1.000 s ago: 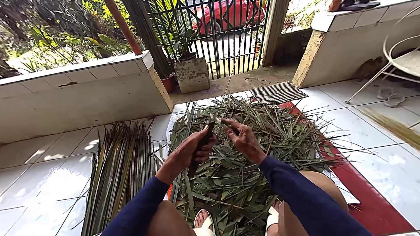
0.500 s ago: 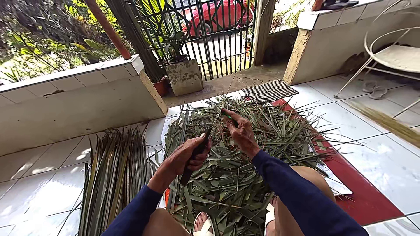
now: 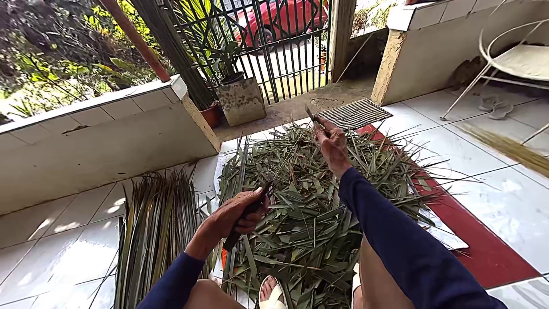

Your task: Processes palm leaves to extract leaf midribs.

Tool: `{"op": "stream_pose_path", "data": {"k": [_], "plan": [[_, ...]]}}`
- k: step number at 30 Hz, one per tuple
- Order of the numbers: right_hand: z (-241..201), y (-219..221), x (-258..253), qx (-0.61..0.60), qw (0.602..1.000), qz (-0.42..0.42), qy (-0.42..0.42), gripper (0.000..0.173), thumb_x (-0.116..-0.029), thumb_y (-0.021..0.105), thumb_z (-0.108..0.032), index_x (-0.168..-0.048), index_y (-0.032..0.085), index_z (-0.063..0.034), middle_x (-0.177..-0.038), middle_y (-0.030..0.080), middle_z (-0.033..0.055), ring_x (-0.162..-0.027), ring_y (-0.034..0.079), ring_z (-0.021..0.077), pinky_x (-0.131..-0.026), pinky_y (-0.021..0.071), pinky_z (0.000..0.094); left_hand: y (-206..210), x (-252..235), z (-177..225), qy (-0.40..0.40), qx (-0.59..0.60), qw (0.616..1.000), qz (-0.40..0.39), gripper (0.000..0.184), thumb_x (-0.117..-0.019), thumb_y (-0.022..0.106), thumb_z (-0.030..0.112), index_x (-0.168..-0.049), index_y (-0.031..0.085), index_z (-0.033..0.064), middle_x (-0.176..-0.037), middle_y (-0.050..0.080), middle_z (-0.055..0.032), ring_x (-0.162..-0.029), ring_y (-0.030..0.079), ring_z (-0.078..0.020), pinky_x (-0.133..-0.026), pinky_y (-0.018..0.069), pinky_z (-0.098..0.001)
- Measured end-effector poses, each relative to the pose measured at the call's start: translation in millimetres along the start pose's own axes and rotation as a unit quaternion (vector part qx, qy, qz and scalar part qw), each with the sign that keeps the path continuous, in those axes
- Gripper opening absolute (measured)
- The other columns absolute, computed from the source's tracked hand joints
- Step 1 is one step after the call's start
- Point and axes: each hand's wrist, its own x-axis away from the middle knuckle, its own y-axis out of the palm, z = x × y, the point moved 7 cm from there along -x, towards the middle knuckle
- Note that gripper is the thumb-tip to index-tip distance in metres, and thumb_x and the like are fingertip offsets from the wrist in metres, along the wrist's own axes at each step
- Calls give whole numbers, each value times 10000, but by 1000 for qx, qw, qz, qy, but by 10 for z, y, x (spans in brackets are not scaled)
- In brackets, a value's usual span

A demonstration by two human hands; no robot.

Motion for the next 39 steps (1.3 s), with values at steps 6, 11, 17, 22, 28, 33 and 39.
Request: {"op": "stream_pose_path", "data": {"k": [6,11,17,22,28,33,39], "plan": [[278,-484,-202,-36,990,132,32,350,-1077,542,-290,-1361,655,-121,-838,631,40,-651,528,126,-636,464,320,-96,34,-76,-35,-64,997,-7,439,-1090,415,498,-1046,597,101,-578,366,56,-382,352,-31,-345,324,-172],[423,-977,-245,-26,981,181,63,372,-1091,503,-313,-1382,628,-117,-848,602,43,-645,499,125,-613,439,318,-190,113,-165,-45,-80,996,1,454,-1083,426,514,-1064,616,102,-576,377,56,-385,359,-27,-348,325,-169],[448,-870,-87,22,985,95,140,485,-1062,480,-529,-1188,655,-94,-783,508,25,-611,455,146,-570,416,360,-312,49,9,10,-185,971,153,579,-1068,314,619,-1111,629,134,-617,407,54,-425,368,-47,-379,333,-186],[0,26,380,41,990,-96,92,452,-996,617,-531,-1068,692,-92,-769,579,63,-614,503,183,-569,437,407,-267,-259,213,62,-214,942,250,591,-1111,218,519,-1124,663,131,-647,482,46,-456,384,-50,-414,331,-192],[51,476,687,62,980,-159,106,461,-976,655,-525,-1056,685,-72,-794,624,87,-661,570,217,-620,481,444,-115,-538,370,121,-341,893,267,299,-1080,514,371,-1127,686,132,-683,496,30,-522,403,-64,-487,349,-224],[14,355,566,42,989,-114,83,296,-991,679,-374,-962,675,-79,-746,633,51,-630,569,176,-591,467,396,-137,-578,291,123,-323,916,206,331,-1109,454,338,-1144,670,88,-670,526,-11,-491,460,-84,-461,403,-215],[50,220,448,77,993,-71,51,411,-975,661,-497,-1037,695,-93,-825,657,74,-743,627,220,-700,519,477,-277,-479,222,112,-276,927,226,285,-1093,517,290,-1005,643,50,-680,585,-32,-501,512,-84,-453,419,-205]]}}
